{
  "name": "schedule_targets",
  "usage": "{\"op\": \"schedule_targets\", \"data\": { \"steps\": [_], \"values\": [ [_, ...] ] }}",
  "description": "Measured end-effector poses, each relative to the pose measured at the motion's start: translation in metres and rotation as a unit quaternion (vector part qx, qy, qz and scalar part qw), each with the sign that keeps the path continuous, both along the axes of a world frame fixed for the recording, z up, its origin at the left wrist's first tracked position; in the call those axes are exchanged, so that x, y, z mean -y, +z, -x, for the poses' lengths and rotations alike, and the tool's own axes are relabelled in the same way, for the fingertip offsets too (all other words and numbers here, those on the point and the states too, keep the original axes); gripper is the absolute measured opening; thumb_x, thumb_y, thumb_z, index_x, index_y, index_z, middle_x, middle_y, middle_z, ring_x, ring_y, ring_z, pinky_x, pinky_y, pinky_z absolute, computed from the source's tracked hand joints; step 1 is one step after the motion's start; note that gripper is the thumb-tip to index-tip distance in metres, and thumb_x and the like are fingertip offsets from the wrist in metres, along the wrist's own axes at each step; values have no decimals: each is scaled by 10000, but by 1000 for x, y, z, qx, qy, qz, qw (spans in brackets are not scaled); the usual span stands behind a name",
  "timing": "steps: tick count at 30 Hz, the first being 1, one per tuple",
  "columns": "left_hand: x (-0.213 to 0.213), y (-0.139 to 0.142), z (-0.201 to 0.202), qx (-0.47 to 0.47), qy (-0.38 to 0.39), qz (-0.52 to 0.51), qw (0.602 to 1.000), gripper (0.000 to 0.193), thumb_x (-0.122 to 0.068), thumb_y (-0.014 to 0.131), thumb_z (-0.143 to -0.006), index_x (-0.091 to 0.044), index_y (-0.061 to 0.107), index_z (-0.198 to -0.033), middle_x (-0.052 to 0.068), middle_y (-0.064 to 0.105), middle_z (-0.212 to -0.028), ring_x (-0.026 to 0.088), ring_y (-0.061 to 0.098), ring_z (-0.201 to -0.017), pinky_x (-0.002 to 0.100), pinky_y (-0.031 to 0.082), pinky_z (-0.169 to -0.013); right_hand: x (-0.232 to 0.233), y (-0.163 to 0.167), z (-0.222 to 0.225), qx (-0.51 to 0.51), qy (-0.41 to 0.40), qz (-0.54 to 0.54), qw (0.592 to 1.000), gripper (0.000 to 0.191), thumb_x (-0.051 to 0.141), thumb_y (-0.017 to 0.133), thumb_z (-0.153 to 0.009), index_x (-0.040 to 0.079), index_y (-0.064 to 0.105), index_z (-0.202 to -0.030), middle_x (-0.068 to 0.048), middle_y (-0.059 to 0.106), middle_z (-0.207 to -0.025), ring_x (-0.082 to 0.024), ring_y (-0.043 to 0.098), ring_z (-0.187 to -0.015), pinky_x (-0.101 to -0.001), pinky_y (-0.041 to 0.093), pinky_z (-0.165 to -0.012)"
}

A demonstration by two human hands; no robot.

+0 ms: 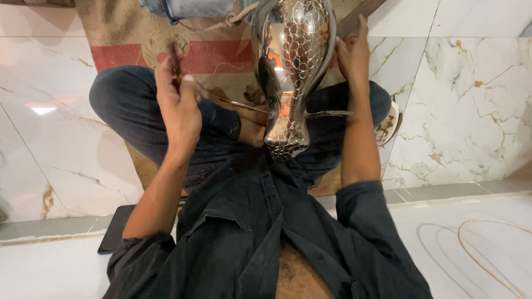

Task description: The person sits cross-legged on the floor and repeatedly hammers a silver-colored metal object with a wooden mallet. They hold the object steady with their left hand while striking it with the right hand, occasionally rotating the object to work on different areas.

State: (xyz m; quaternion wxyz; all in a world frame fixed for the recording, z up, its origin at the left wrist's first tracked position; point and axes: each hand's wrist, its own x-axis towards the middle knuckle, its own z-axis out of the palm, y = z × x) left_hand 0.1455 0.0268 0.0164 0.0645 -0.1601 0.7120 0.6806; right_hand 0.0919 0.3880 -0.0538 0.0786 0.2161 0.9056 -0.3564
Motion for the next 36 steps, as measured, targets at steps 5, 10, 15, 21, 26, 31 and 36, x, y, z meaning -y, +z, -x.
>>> {"op": "schedule_targets", "data": {
  "steps": [5, 10, 15, 21, 26, 31, 36],
  "values": [
    [-15, 27, 27, -111, -57, -6, 992, 173, 30, 646, -1126, -3, 599, -1289, 77, 573, -1130, 134, 629, -1016, 313, 571, -953, 16, -16, 46, 51, -151, 91, 983, 369, 255, 606, -1082, 34, 574, -1376, -98, 764, -871, -225, 762, -759, -424, 621, -716],
    [-49, 43, 48, -82, -122, -78, 986, 137, -39, 661, -991, -42, 564, -1088, 88, 715, -1078, 134, 713, -1047, 305, 614, -936, 4, -10, 37, -26, -58, 42, 997, 247, 197, 605, -1028, 38, 694, -1195, -149, 746, -1005, -225, 749, -796, -412, 641, -787],
    [-89, 52, 73, -146, -234, -62, 959, 514, -92, 798, -975, -62, 459, -1359, 98, 667, -1209, 154, 728, -1028, 302, 660, -883, -25, 25, -25, -177, -164, 408, 881, 672, 110, 638, -1044, 161, 225, -1572, -260, 618, -1356, -294, 688, -1133, -462, 625, -957],
    [-112, 54, 101, -211, -431, -61, 875, 561, -78, 796, -972, -89, 499, -1448, 122, 739, -1094, 235, 764, -987, 370, 620, -850, -39, 84, -103, -284, -12, 194, 939, 941, 2, 710, -1086, 242, -24, -1622, -183, 429, -1451, -250, 662, -1079, -410, 567, -1003],
    [-123, 52, 124, -311, -519, 2, 796, 478, -72, 791, -947, -45, 571, -1371, 188, 722, -1078, 397, 699, -1011, 470, 543, -856, -52, 134, -127, -168, 22, 87, 982, 883, -89, 756, -1074, 181, 119, -1623, -176, 651, -1195, -245, 726, -1021, -372, 631, -984],
    [-129, 51, 131, -332, -539, -8, 774, 430, -95, 798, -945, -39, 591, -1317, 189, 717, -1040, 420, 683, -992, 489, 518, -833, -61, 172, -132, -177, 24, 63, 982, 869, -110, 741, -1028, 116, 150, -1624, -164, 626, -1155, -238, 676, -998, -352, 608, -962],
    [-130, 54, 133, -328, -561, 3, 760, 348, -88, 797, -935, -50, 611, -1227, 182, 711, -1028, 410, 685, -983, 488, 510, -806, -59, 207, -116, -91, 178, -155, 967, 816, -87, 806, -1000, 154, 284, -1579, -162, 687, -1058, -219, 727, -909, -346, 613, -874]
  ]
}}
